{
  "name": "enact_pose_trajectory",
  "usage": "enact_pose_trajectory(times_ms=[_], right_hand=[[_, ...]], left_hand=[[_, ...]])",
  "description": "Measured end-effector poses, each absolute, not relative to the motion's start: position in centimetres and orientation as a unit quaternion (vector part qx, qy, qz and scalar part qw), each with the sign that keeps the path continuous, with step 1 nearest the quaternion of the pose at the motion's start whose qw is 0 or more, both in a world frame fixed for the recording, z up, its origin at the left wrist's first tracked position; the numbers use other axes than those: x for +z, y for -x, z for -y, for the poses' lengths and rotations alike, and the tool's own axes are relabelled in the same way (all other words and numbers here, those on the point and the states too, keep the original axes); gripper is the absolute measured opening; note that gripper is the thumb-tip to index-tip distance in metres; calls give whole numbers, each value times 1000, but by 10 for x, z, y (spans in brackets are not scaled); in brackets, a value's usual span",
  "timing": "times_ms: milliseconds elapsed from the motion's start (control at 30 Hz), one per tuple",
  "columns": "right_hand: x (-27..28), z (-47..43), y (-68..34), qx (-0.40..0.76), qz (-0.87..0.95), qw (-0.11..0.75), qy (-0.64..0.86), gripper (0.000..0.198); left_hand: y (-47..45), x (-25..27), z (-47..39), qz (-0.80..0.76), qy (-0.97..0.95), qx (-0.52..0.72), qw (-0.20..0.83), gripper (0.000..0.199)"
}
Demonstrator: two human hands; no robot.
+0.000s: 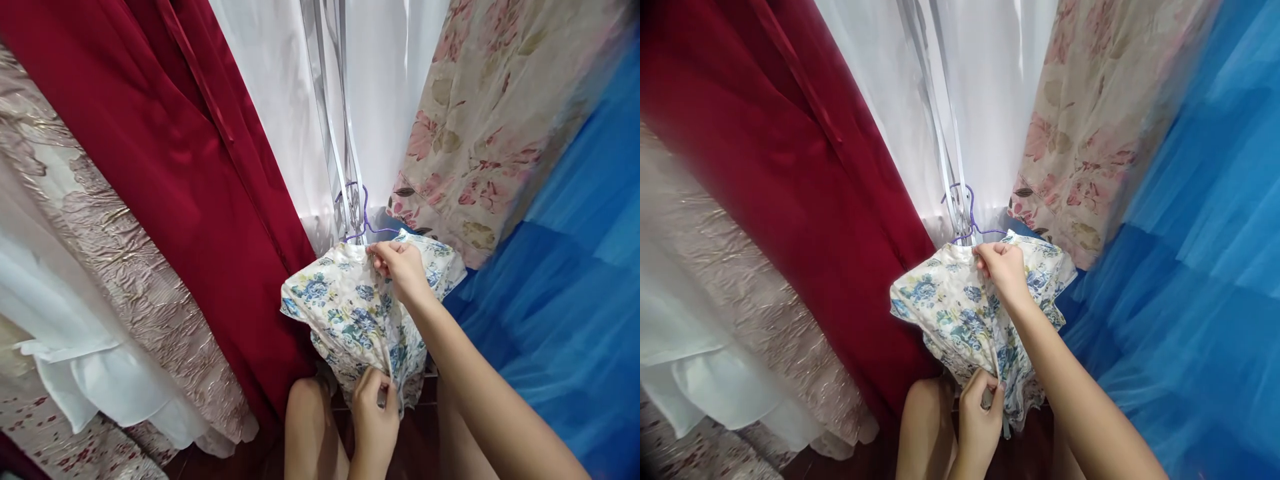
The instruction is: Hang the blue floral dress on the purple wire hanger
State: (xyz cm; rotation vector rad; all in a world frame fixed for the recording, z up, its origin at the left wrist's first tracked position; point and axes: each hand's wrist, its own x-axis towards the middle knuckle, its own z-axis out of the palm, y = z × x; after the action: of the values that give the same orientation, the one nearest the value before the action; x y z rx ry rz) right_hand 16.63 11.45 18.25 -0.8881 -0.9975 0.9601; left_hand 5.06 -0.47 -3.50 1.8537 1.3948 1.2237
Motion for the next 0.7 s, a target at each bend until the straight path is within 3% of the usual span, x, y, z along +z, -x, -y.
enact_pose_trajectory(times_ms=[100,267,333,400,467,700], right_hand=[[170,-106,-169,415,465,670,403,13],[158,-80,-174,387,508,645,420,13],[158,-71,-176,383,525,632,422,14],[158,-67,-177,382,538,626,416,15],[156,-68,-178,386,542,626,406,15],[146,-83,-171,388,534,640,392,19]], left_hand=[[-44,-12,-4,-502,-666,471,287,4],[-34,87,-55,-381,-669,607,195,33],[-34,129,-76,-324,-711,605,152,38],[-34,159,-91,-308,-766,554,105,23],[-35,175,-99,-307,-807,501,60,13],[-32,187,-106,-273,-829,488,-28,15]])
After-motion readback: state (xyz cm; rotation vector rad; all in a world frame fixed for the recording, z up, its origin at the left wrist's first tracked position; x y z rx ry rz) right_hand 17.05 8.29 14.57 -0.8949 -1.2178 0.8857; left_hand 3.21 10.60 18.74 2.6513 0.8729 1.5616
